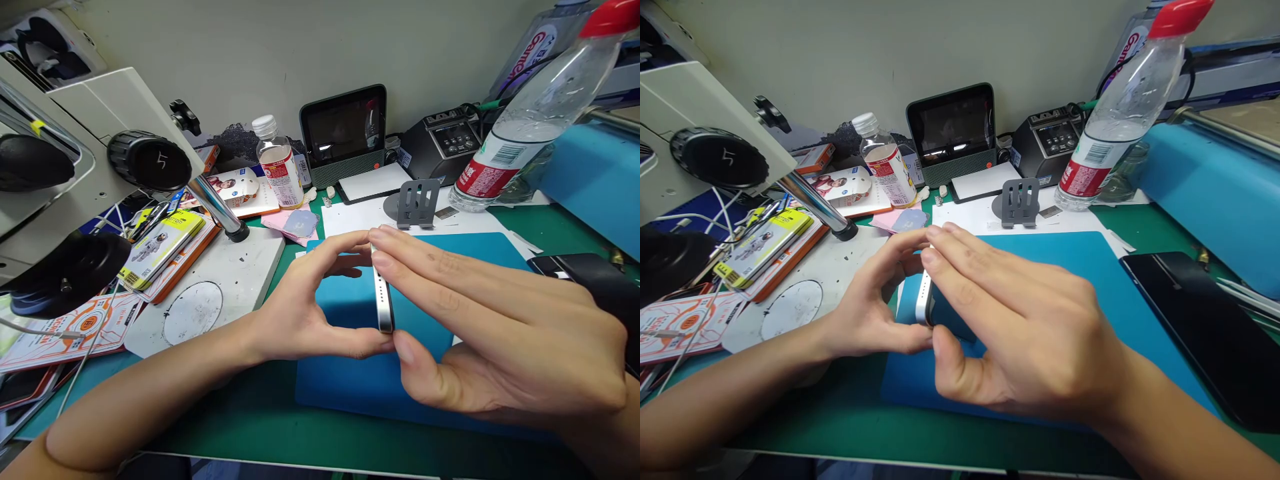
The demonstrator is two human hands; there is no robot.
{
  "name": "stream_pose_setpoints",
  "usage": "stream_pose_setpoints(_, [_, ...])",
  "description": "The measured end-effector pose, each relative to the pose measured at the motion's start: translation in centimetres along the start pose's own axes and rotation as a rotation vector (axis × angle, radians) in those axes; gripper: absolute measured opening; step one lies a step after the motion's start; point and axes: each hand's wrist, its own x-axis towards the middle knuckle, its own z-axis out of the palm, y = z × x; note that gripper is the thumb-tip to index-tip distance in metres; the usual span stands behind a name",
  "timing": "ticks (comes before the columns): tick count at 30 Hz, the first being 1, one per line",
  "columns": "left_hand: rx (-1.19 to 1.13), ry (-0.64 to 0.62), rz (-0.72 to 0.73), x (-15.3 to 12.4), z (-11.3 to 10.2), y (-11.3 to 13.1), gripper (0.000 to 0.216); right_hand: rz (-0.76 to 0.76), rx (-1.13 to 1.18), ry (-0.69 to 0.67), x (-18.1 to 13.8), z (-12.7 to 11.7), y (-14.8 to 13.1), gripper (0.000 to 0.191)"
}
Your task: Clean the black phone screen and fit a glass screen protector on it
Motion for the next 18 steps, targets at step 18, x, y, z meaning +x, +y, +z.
stream_pose_setpoints(18, [0.024, 0.013, 0.043, 0.02, 0.05, -0.07, 0.081, -0.154, -0.172, 0.038, 0.06, 0.14, 0.25, 0.04])
